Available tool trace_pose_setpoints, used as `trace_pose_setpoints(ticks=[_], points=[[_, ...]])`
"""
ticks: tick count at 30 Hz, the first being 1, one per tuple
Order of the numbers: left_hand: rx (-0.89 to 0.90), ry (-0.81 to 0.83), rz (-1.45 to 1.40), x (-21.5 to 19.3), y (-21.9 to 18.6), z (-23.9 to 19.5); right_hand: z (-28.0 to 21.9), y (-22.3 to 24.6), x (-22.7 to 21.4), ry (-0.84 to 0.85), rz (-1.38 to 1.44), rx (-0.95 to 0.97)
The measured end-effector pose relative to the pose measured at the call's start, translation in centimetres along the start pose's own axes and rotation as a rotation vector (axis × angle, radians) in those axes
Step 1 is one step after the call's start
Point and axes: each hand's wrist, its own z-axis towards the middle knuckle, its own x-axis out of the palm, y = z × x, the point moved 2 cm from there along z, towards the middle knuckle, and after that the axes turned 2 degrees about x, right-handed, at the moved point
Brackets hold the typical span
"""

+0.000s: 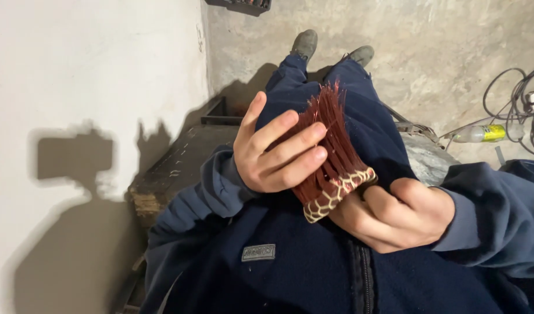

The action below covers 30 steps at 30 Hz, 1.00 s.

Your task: The person is repairing an electric motor stator by cutting and pulling out bundles of copper wire windings.

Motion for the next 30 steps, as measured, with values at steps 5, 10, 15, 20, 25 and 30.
trace_pose_setpoints(ticks=[5, 10, 15, 20, 25, 30], points=[[-0.084, 0.005, -0.058, 0.0, 0.3, 0.1, 0.0, -0.2, -1.1, 0.365, 0.263, 0.226], [-0.111, -0.008, -0.092, 0.1, 0.3, 0.0, -0.1, -0.5, -1.0, 0.507, 0.598, 0.523], [-0.102, 0.012, -0.104, 0.3, 0.4, -0.2, 0.5, -0.9, -1.2, 0.416, 0.771, 0.464], [-0.111, 0.023, -0.118, 0.1, 0.2, -0.1, -0.5, -0.3, 0.5, 0.558, 0.856, 0.507], [-0.094, 0.054, -0.12, 0.4, 0.0, -0.3, 0.4, 0.0, 0.9, 0.862, 0.815, 0.462], [-0.134, 0.135, -0.134, 0.0, 0.2, 0.8, 0.0, 0.1, 1.4, 1.013, 0.794, 0.452]])
